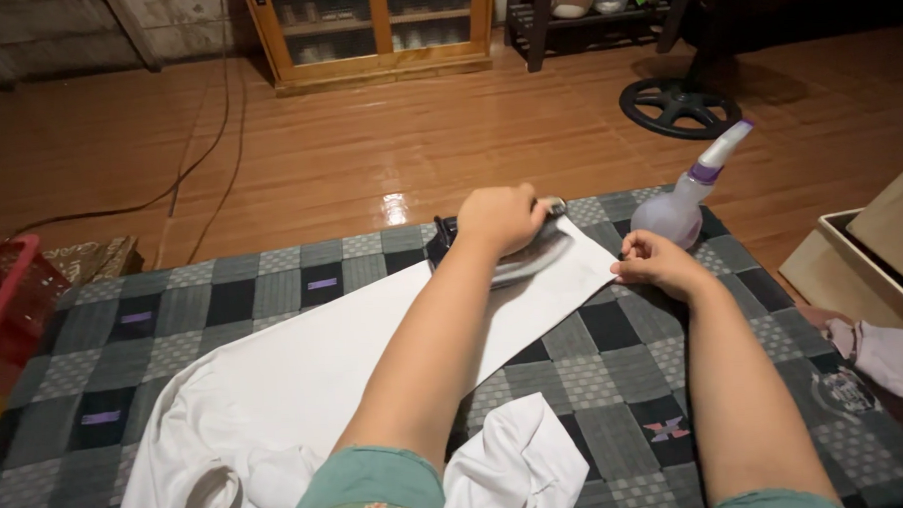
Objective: Ironing and then folding a white shirt on a table.
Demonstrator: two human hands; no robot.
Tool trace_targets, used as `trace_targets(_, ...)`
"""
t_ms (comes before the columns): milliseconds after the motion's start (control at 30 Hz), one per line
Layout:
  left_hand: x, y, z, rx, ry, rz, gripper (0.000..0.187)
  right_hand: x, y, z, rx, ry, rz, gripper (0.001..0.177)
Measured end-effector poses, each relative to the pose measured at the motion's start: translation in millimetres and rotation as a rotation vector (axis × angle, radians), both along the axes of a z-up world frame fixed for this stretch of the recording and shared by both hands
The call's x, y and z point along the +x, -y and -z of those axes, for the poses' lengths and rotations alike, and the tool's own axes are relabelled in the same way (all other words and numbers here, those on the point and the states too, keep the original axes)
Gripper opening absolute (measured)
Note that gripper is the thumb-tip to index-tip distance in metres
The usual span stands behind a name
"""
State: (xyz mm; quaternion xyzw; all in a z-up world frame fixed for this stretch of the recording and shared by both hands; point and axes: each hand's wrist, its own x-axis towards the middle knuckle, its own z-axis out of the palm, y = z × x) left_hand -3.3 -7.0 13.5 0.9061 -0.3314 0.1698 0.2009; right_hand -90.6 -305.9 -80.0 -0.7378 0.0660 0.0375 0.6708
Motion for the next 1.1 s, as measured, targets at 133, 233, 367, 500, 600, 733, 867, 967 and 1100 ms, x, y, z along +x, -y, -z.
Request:
trace_targets(133, 3, 5, 6, 0.034, 0.017, 0.069, 0.046, -2, -5, -3, 0.006, -0.016, 0.017, 0.033)
trace_targets(233, 6, 15, 13, -0.063, -0.036, -0.201, 0.048, -6, -7, -7, 0.005, -0.022, 0.028, 0.035)
trace_targets(367, -2, 0, -1, -0.004, -0.046, -0.030, 0.046, -1, 0, -1, 0.023, -0.010, -0.006, 0.033)
trace_targets(500, -2, 5, 8, -0.045, -0.032, -0.072, 0.049, -9, -12, -17, -0.031, -0.021, 0.013, 0.031)
trace_targets(600, 11, 19, 21, -0.066, -0.098, -0.233, 0.049, -1, -2, -3, -0.020, 0.028, -0.013, 0.031)
trace_targets(733, -6, 1, -5, -0.006, -0.101, -0.101, 0.051, 1, 7, 6, 0.018, 0.062, -0.071, 0.030)
trace_targets(867, -6, 0, -2, 0.051, -0.049, 0.007, 0.048, -3, -2, -5, 0.000, 0.012, -0.041, 0.035)
trace_targets(967, 6, 15, 16, -0.009, -0.087, -0.150, 0.049, 0, 4, 1, -0.062, 0.047, -0.042, 0.037)
trace_targets(1100, -6, 1, -4, 0.021, -0.049, -0.040, 0.047, -6, -3, -7, -0.047, 0.025, 0.032, 0.040)
